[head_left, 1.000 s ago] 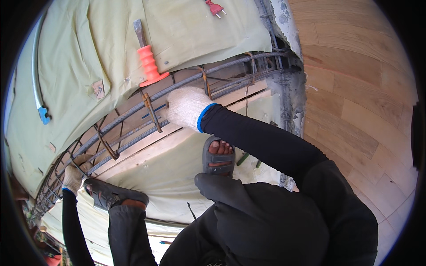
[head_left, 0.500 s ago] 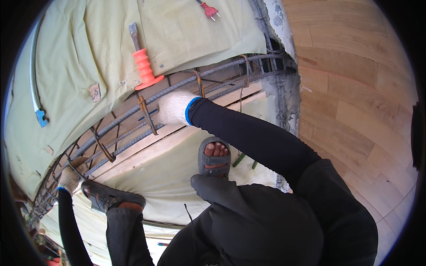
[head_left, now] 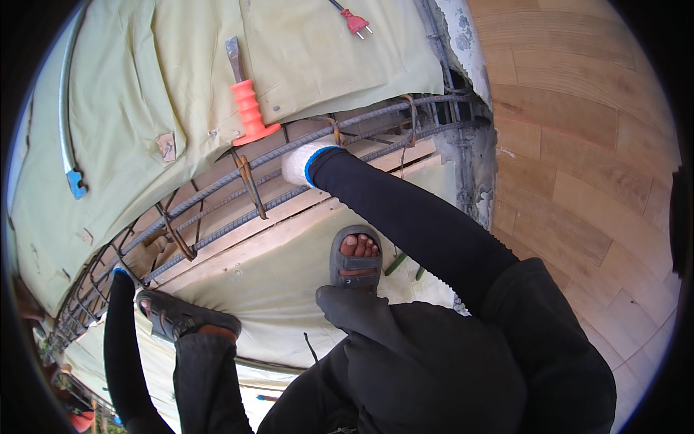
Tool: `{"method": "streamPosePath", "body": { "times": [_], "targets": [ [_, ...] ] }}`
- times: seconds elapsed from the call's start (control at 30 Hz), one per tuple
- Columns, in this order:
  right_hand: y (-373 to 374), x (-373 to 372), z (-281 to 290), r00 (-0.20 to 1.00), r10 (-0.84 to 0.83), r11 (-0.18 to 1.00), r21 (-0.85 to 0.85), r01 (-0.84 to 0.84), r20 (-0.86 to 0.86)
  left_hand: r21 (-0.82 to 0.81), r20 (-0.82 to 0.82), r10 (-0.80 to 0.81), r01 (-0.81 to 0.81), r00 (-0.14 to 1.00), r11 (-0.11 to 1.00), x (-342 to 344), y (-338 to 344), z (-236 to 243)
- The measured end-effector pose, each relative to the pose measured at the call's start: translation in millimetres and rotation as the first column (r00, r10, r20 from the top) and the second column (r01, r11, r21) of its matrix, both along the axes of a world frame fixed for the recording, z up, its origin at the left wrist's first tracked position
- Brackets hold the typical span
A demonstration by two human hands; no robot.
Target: The person secures a rebar cage to a wooden form using wire ties and pliers. They bend and twist wires to fasten the rebar, then adjust the cage position along the form.
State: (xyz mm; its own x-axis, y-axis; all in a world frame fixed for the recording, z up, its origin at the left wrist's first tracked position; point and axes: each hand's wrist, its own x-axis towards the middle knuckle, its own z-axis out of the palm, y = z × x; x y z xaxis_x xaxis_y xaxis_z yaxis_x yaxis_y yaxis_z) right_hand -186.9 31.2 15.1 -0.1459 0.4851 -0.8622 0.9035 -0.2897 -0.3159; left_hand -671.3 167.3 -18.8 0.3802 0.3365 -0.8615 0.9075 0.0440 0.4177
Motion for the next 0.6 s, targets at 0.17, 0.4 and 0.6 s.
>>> {"method": "streamPosePath", "body": {
  "times": [0.17,0.4,0.6],
  "targets": [
    [6.8,-3.3,7.8,1.000,0.025,0.998,-0.051,-0.025,-0.009,0.029,0.000,-0.030,0.030,1.000,0.999,7.0,1.2,-4.3],
    [6.4,-5.2,15.6,0.999,-0.033,0.998,0.054,0.033,0.003,0.115,-0.001,-0.155,0.155,0.988,0.981,27.4,3.9,-15.1],
    [2.4,-6.9,8.8,0.998,-0.063,0.985,0.161,0.064,-0.006,0.019,0.103,0.032,-0.034,0.994,0.999,39.8,0.3,-24.5]
  ]
}}
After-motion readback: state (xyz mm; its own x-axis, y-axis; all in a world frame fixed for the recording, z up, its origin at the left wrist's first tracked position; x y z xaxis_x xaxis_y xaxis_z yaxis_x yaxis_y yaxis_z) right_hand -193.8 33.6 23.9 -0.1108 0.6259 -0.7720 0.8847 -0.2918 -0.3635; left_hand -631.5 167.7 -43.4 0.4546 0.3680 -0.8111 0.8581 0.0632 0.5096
